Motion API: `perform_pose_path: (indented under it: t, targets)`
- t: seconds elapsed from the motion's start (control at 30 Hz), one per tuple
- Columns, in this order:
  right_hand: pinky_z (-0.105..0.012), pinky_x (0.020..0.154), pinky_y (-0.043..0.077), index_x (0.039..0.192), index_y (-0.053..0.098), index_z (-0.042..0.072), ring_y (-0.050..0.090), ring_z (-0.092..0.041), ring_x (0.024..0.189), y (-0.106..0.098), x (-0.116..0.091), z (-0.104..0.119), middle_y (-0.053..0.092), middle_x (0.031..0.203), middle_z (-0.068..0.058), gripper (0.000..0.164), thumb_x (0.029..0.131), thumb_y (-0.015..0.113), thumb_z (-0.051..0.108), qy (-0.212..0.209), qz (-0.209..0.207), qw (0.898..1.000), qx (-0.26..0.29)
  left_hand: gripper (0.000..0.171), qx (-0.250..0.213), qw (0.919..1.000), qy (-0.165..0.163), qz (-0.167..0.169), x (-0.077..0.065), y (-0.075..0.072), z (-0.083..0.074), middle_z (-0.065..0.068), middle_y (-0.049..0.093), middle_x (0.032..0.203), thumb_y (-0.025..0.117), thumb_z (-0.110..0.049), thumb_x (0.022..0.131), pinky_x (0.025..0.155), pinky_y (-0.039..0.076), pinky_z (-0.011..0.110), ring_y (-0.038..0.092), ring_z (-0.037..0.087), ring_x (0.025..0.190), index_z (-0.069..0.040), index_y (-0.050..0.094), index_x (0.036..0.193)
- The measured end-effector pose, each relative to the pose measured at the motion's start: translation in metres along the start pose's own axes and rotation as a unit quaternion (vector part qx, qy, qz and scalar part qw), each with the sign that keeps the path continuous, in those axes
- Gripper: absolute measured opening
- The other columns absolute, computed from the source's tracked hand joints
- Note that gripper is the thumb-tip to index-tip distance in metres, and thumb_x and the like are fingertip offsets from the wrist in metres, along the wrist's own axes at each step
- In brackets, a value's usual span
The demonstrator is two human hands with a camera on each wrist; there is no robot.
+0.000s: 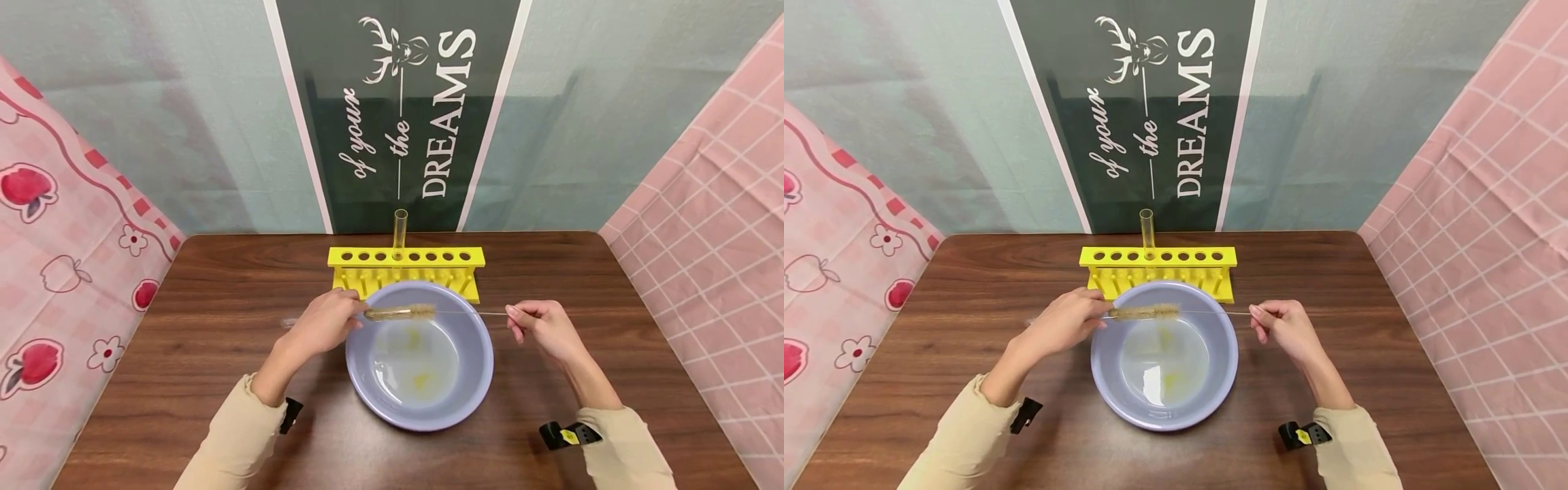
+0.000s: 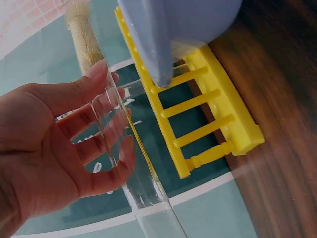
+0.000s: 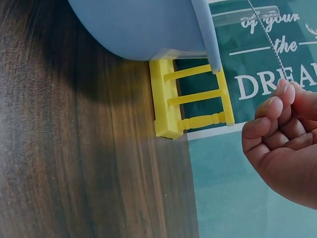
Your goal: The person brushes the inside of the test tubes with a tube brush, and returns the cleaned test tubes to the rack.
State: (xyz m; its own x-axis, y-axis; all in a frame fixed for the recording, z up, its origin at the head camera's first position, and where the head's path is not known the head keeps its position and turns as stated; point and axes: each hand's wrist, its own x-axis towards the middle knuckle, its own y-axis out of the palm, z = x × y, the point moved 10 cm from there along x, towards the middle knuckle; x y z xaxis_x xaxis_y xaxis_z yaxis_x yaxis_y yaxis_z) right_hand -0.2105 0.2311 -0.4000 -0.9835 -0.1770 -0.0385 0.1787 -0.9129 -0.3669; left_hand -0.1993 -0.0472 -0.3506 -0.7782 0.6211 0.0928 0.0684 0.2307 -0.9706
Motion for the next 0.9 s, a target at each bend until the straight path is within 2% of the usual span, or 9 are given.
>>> perform_pose_path:
  t: [0.27, 0.57, 0.73, 0.83, 0.9]
  targets:
    - [-0.03, 0.051, 0.04, 0.069, 0.059, -0.002, 0.049, -0.029, 0.053, 0.003, 0.004, 0.016, 0.051, 0.053, -0.009, 0.028, 0.092, 0.054, 0.014, -0.023, 0.012, 0.999, -0.047, 0.011, 0.012, 0.9999, -0.003, 0.004, 0.007, -0.005, -0.011, 0.001, 0.054, 0.075, 0.072, -0.01, 0.077, 0.061, 0.042, 0.032, 0.051, 0.022, 0.07, -0.01, 0.069, 0.087]
    - [-0.027, 0.048, 0.043, 0.068, 0.057, -0.003, 0.048, -0.018, 0.05, 0.013, 0.005, 0.023, 0.05, 0.052, -0.007, 0.027, 0.091, 0.054, 0.011, -0.029, 0.023, 0.997, -0.069, 0.01, 0.035, 0.9992, -0.009, 0.019, 0.013, -0.003, -0.02, 0.004, 0.056, 0.079, 0.071, -0.008, 0.077, 0.056, 0.045, 0.036, 0.052, 0.025, 0.072, -0.01, 0.069, 0.086]
    - [-0.025, 0.046, 0.037, 0.067, 0.057, -0.007, 0.045, -0.016, 0.048, 0.041, 0.008, 0.031, 0.049, 0.05, -0.007, 0.028, 0.091, 0.054, 0.009, -0.019, 0.047, 0.998, -0.046, 0.009, 0.04, 0.9986, 0.006, 0.032, 0.02, 0.004, -0.036, 0.002, 0.057, 0.081, 0.068, -0.009, 0.08, 0.057, 0.044, 0.032, 0.052, 0.023, 0.074, -0.011, 0.069, 0.088]
    - [-0.026, 0.047, 0.037, 0.066, 0.057, -0.007, 0.045, -0.018, 0.048, 0.062, 0.011, 0.033, 0.048, 0.05, -0.007, 0.029, 0.09, 0.055, 0.01, 0.001, 0.066, 0.997, -0.033, 0.01, 0.044, 0.9976, 0.02, 0.049, 0.025, 0.01, -0.047, 0.002, 0.056, 0.082, 0.066, -0.008, 0.082, 0.056, 0.044, 0.03, 0.052, 0.021, 0.075, -0.011, 0.069, 0.09]
    - [-0.028, 0.048, 0.039, 0.065, 0.056, -0.005, 0.045, -0.019, 0.048, 0.068, 0.011, 0.034, 0.048, 0.05, -0.007, 0.03, 0.09, 0.055, 0.01, 0.011, 0.067, 0.997, -0.029, 0.01, 0.047, 0.9969, 0.023, 0.059, 0.028, 0.013, -0.052, 0.002, 0.055, 0.081, 0.066, -0.008, 0.082, 0.055, 0.043, 0.027, 0.052, 0.02, 0.075, -0.011, 0.068, 0.092]
